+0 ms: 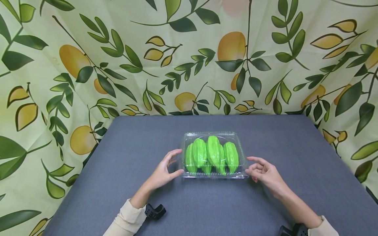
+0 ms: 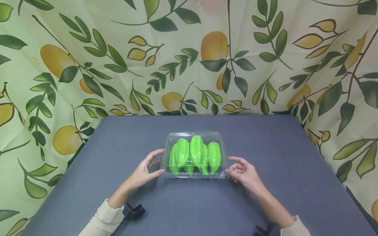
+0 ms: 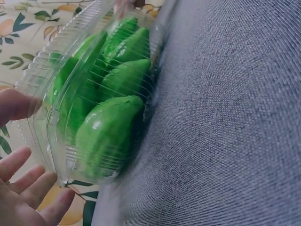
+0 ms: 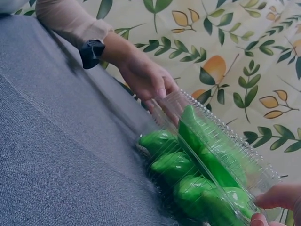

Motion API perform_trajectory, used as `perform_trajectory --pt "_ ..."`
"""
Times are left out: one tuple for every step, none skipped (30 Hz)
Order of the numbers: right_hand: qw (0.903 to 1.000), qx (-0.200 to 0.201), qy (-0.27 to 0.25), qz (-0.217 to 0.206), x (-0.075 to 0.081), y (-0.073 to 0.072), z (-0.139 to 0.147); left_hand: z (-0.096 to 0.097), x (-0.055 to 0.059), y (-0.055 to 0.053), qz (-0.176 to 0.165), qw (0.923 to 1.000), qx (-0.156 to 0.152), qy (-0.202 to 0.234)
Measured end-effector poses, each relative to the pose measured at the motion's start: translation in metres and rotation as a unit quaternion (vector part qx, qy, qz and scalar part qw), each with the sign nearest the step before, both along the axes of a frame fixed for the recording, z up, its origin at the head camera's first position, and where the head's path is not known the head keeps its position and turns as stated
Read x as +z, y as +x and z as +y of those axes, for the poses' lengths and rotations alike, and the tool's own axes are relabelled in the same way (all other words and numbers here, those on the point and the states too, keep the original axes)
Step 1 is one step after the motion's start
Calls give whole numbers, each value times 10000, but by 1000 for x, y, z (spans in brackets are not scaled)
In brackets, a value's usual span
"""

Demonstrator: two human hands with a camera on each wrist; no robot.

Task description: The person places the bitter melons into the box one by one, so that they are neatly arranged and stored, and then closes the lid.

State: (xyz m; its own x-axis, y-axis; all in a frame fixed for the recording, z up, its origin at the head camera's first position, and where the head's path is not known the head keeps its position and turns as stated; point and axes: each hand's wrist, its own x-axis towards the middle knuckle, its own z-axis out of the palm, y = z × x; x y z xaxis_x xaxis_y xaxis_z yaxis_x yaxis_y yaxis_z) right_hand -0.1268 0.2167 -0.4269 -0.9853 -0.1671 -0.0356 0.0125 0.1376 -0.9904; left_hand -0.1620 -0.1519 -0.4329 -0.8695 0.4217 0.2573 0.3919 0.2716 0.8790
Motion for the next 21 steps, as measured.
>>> perform_trajectory --pt "10000 5 20 -11 -1 0 0 0 -1 0 -8 10000 5 10" --pt "10000 11 30 -19 -1 0 -1 -1 -1 0 -10 10000 9 29" --pt "10000 19 51 -24 -2 0 -1 -1 -1 0 -25 10000 19 50" --pt "10000 18 60 -30 -2 0 -2 -1 -2 0 -39 10000 31 62" --pt "10000 10 68 -49 -2 0 -2 -1 -2 0 -66 10000 48 53" --pt "9999 0 84 -68 -3 0 -2 -1 -2 0 -100 9999 68 36" --pt "9999 -11 105 -96 -2 0 -2 -1 -2 0 -148 9998 88 18" --pt "9998 -27 146 -131 -2 0 -3 -1 -2 0 -215 9997 101 4" --pt "9996 -50 197 -181 -2 0 -3 -2 -2 0 -305 9995 117 -29" --pt "9994 -76 254 -240 -2 0 -3 -2 -2 1 -403 9991 128 -62" --pt "9990 -102 316 -311 -2 0 -3 -2 -2 1 -529 9985 138 -79" --pt "9985 -116 372 -394 -2 0 -3 -2 -1 1 -653 9977 152 -91" --pt "9980 -110 417 -460 -3 -1 -3 -2 -1 1 -791 9967 162 -87" --pt "9975 -105 453 -534 -3 -1 -3 -3 -2 1 -930 9955 177 -86" --pt "9969 -104 473 -614 -3 -2 -3 -3 -1 1 -1060 9941 190 -100" --pt "9963 -112 476 -706 -4 -2 -3 -3 -1 1 -1185 9927 187 -87" --pt "9957 -124 470 -791 -4 -3 -4 -3 -1 1 -1312 9912 190 -59" --pt "9950 -131 465 -873 -4 -3 -4 -3 -1 0 -1421 9896 196 -37" --pt "9946 -116 463 -922 -5 -4 -4 -3 -2 0 -1509 9883 205 -40" --pt "9940 -115 445 -990 -5 -4 -4 -4 -2 0 -1594 9870 201 -39" --pt "9937 -78 412 -1042 -5 -4 -4 -4 -2 0 -1682 9856 183 -21"
